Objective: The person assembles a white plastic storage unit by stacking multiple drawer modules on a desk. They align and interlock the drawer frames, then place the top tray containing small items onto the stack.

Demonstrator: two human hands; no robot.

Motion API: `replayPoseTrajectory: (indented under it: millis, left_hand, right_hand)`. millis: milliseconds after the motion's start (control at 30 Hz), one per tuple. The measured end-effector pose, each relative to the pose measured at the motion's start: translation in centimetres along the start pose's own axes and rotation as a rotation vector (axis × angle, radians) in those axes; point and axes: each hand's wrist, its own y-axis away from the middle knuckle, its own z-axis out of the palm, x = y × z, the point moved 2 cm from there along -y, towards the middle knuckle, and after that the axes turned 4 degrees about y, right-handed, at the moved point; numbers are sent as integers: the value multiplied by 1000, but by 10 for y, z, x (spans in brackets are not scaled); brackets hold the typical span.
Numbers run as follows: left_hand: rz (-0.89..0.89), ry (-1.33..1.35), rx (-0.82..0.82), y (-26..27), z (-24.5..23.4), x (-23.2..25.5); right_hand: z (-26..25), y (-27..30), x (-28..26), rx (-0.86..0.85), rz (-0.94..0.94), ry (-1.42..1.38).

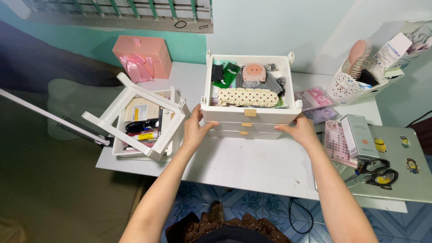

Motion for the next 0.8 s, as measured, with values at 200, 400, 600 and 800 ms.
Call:
replayPoseTrajectory:
  millis: [200, 400, 600, 800]
  left_hand:
    - [-169, -326, 3, 8, -2, 0]
    - [-210, -175, -113, 16, -24, -4]
    - [-188, -100, -143, 21, -53, 12]
    - [-115, -180, -22, 30, -89, 41]
  right_hand:
    - [37, 43, -1, -40, 334, 275]
    - [101, 75, -49, -85, 258, 164]
    - [124, 78, -131, -20, 218, -201]
    - [163, 91, -188, -137, 236, 88]
